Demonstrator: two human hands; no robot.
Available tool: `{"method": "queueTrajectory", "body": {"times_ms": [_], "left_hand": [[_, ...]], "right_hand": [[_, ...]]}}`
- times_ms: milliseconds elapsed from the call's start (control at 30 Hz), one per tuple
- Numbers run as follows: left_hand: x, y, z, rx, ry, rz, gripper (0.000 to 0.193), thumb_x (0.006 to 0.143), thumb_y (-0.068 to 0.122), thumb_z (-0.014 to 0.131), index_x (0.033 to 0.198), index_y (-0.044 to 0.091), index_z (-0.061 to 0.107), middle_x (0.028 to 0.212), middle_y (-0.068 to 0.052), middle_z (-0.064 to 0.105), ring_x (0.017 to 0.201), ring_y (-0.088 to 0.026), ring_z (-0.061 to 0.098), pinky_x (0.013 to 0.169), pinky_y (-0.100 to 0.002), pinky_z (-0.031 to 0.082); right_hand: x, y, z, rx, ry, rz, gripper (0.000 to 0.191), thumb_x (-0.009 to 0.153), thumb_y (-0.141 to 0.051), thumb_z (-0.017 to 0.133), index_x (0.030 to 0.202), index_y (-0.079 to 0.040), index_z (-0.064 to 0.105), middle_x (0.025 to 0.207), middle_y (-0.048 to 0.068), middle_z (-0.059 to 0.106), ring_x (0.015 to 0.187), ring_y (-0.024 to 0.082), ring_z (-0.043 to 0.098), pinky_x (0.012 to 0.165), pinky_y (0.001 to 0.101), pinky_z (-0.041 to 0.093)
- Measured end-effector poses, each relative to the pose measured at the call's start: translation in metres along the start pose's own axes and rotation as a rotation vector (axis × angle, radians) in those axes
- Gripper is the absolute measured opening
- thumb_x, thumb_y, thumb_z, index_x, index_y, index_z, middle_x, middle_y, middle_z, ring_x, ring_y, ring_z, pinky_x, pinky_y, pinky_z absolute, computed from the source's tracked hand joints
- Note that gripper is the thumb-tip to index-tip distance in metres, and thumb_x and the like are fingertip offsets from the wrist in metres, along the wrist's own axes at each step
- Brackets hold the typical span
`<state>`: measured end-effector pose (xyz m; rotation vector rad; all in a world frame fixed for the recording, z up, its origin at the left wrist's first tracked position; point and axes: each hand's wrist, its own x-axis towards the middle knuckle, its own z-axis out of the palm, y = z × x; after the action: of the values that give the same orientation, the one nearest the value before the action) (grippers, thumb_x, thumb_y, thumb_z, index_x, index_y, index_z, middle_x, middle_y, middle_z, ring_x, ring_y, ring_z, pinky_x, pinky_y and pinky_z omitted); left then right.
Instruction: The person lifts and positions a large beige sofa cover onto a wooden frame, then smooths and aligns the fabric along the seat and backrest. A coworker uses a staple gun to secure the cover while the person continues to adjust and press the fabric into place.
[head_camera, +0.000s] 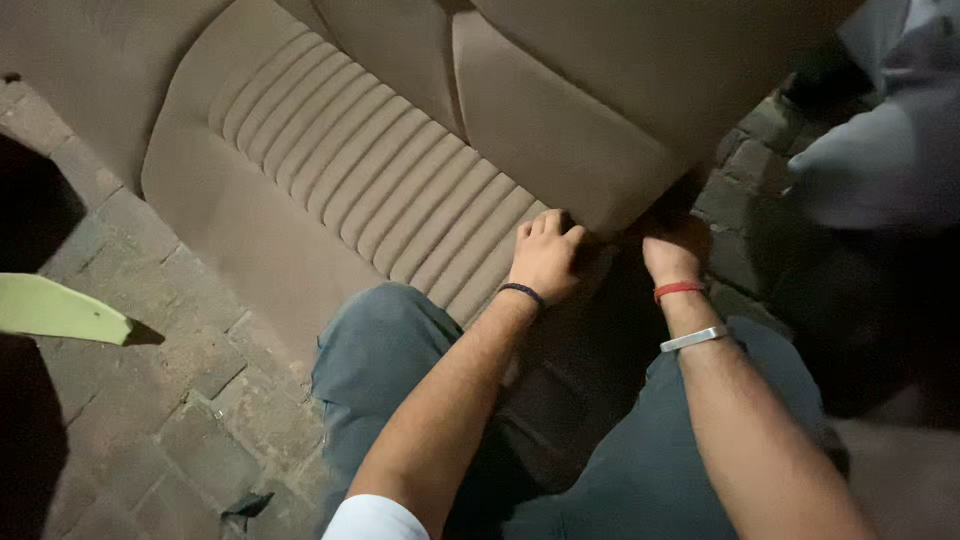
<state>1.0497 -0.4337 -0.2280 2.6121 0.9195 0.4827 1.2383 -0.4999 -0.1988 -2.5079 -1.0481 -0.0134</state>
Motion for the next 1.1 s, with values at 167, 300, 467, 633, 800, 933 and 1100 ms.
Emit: {"method": "queueTrajectory", "body": {"times_ms": [167,300,467,633,800,933,1100], "left_hand": [[0.003,0.0,0.0,-0.029,-0.01,0.023,0.061,0.069,0.032,0.08,0.125,0.014,0.063,0.136,-0.023,0.053,0.135,-0.039,0.045,0.107,-0.053,0.036],[0.001,0.005,-0.004,-0.139,0.053,0.012,0.064,0.072,0.035,0.079,0.129,0.013,0.059,0.138,-0.02,0.055,0.136,-0.038,0.046,0.109,-0.053,0.035],[0.0,0.011,-0.015,-0.255,0.015,-0.025,0.061,0.079,0.035,0.076,0.132,0.014,0.057,0.136,-0.015,0.058,0.137,-0.034,0.049,0.114,-0.051,0.036],[0.003,0.011,-0.018,-0.144,-0.038,0.017,0.066,0.069,0.031,0.081,0.129,0.014,0.059,0.141,-0.018,0.053,0.139,-0.037,0.044,0.113,-0.05,0.033],[0.001,0.012,-0.015,-0.116,-0.051,0.039,0.056,0.079,0.037,0.074,0.131,0.018,0.063,0.144,-0.017,0.053,0.142,-0.036,0.043,0.115,-0.051,0.034],[-0.001,0.013,-0.015,-0.084,0.011,0.092,0.05,0.088,0.048,0.068,0.133,0.024,0.066,0.146,-0.022,0.05,0.142,-0.038,0.042,0.114,-0.054,0.034],[-0.004,0.016,-0.021,-0.002,-0.042,0.116,0.053,0.085,0.048,0.066,0.137,0.038,0.063,0.147,-0.02,0.049,0.142,-0.038,0.041,0.115,-0.053,0.033]], "right_hand": [[-0.001,-0.002,-0.002,-0.015,0.016,0.026,0.039,0.094,-0.038,0.063,0.103,-0.002,0.075,0.103,0.029,0.072,0.093,0.051,0.067,0.081,0.0581,0.054],[-0.002,-0.004,-0.003,-0.023,0.024,0.046,0.038,0.093,-0.038,0.064,0.103,-0.003,0.075,0.103,0.029,0.072,0.094,0.051,0.067,0.082,0.0577,0.054],[-0.005,-0.005,-0.005,-0.022,0.039,0.062,0.037,0.092,-0.037,0.065,0.104,-0.003,0.075,0.104,0.028,0.072,0.095,0.05,0.067,0.083,0.0573,0.054],[-0.006,-0.007,-0.008,-0.023,0.044,0.06,0.037,0.091,-0.037,0.065,0.105,-0.004,0.075,0.106,0.027,0.072,0.096,0.05,0.067,0.084,0.0568,0.054],[-0.006,-0.009,-0.012,-0.021,0.042,0.066,0.036,0.09,-0.036,0.066,0.106,-0.005,0.075,0.107,0.027,0.072,0.097,0.049,0.067,0.084,0.0564,0.054],[-0.005,-0.009,-0.014,-0.011,0.044,0.062,0.036,0.09,-0.036,0.066,0.107,-0.005,0.075,0.107,0.026,0.072,0.098,0.049,0.067,0.085,0.056,0.054],[-0.004,-0.009,-0.016,0.001,0.043,0.053,0.036,0.089,-0.035,0.067,0.107,-0.006,0.075,0.108,0.025,0.073,0.099,0.048,0.067,0.086,0.0555,0.054]]}}
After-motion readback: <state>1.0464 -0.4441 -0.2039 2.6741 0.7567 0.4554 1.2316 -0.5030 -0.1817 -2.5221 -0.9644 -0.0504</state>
